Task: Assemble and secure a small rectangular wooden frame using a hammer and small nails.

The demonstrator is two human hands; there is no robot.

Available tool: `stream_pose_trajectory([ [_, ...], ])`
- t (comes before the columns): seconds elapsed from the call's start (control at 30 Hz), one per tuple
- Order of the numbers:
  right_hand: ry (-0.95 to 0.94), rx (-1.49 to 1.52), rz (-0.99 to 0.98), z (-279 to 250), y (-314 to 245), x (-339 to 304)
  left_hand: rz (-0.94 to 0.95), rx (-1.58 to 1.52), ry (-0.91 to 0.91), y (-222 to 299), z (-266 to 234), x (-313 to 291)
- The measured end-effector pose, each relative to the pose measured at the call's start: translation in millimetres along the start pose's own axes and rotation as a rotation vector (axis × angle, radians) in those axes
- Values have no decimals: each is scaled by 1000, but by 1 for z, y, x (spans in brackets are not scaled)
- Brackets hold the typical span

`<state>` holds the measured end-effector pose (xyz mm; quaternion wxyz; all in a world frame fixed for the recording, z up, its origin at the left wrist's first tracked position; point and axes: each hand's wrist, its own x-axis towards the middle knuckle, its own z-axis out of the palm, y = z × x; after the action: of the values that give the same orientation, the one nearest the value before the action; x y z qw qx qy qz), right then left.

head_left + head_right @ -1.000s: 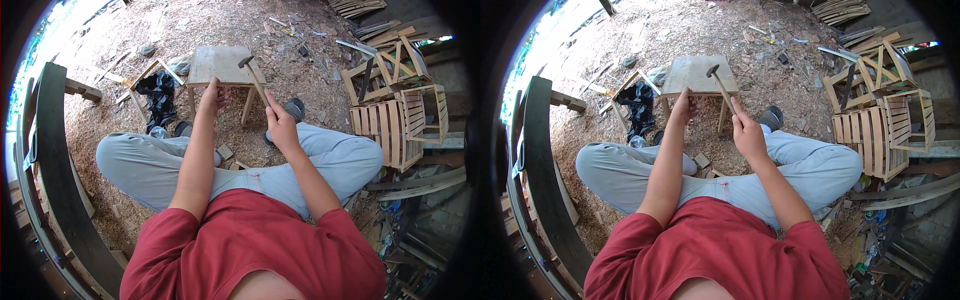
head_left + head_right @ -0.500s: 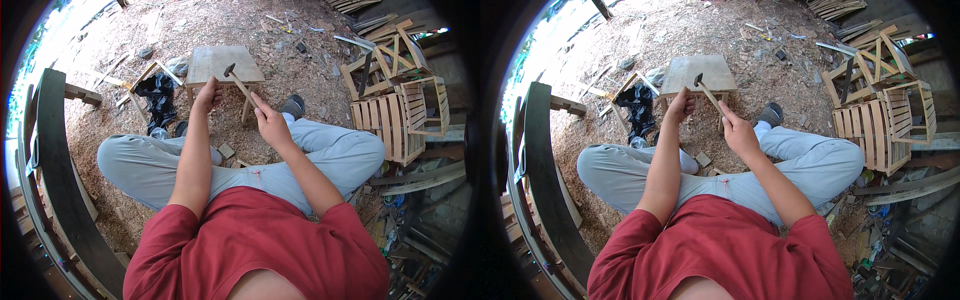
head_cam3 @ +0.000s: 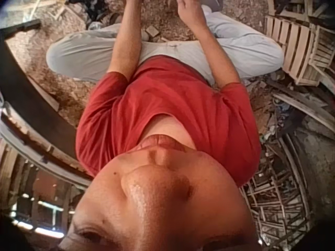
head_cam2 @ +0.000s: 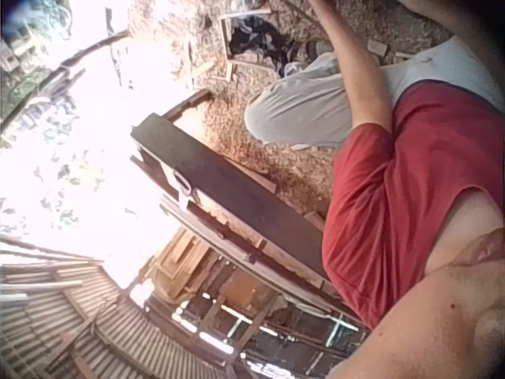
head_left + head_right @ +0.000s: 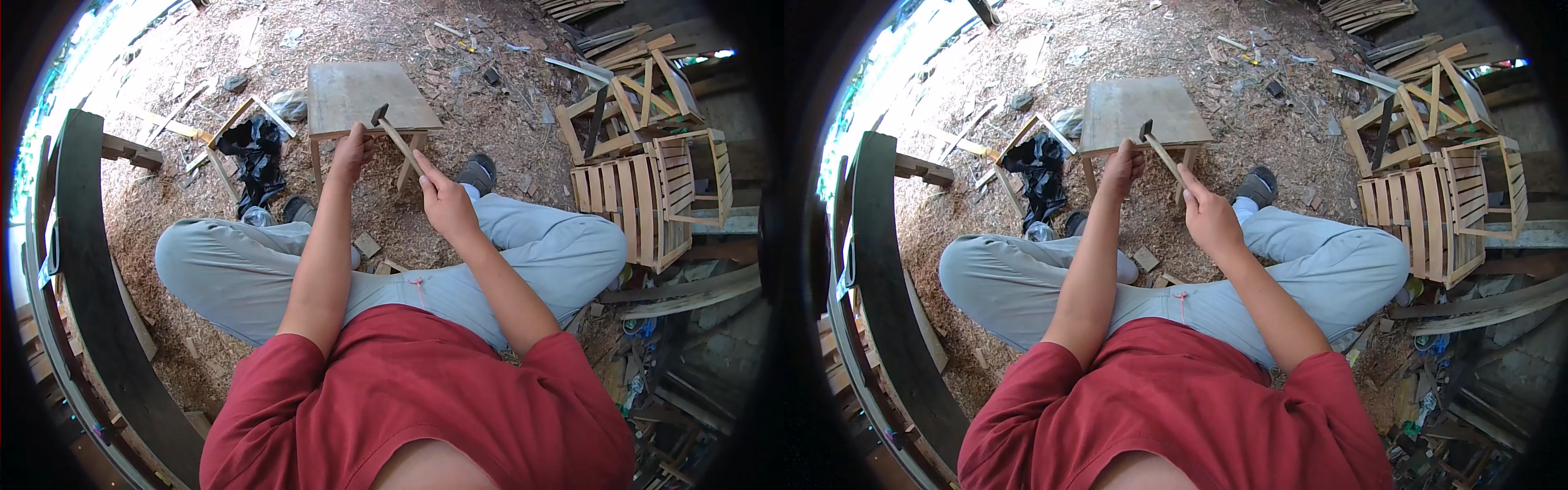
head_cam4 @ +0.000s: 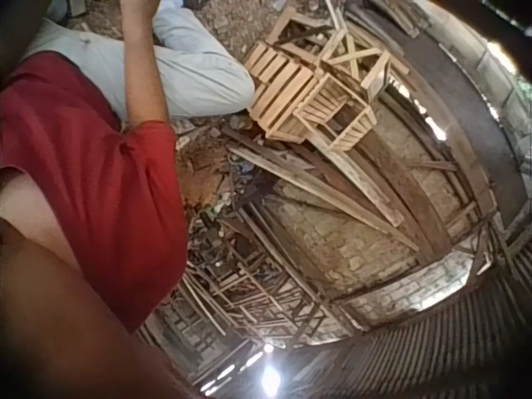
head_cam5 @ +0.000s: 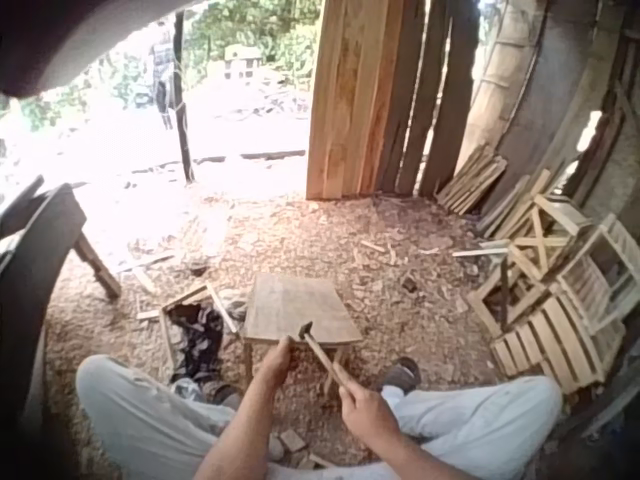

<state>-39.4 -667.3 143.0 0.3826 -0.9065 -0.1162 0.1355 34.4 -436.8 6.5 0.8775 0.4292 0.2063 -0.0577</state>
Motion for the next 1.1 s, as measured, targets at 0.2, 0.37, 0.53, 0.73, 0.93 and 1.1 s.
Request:
stream_pose_trajectory([
  [0.2, 140, 42, -108, -5, -10, -5, 51, 33, 82, -5, 4, 4],
  [0.37, 185, 11, -213, -7, -14, -1, 109, 80, 97, -9, 6, 5],
  [0.53, 180, -38, -181, -18, -20, -7, 165, 82, 1, -6, 8, 3],
  [0.73, 257, 89, -238, -31, -33, -12, 237, 164, 65, -6, 13, -6],
  [0.93, 81, -109, -135, -24, -17, -18, 258, 124, 77, -3, 11, -5],
  [1.1, 368, 66, -264, -40, -31, -17, 355, 208, 31, 7, 34, -10],
])
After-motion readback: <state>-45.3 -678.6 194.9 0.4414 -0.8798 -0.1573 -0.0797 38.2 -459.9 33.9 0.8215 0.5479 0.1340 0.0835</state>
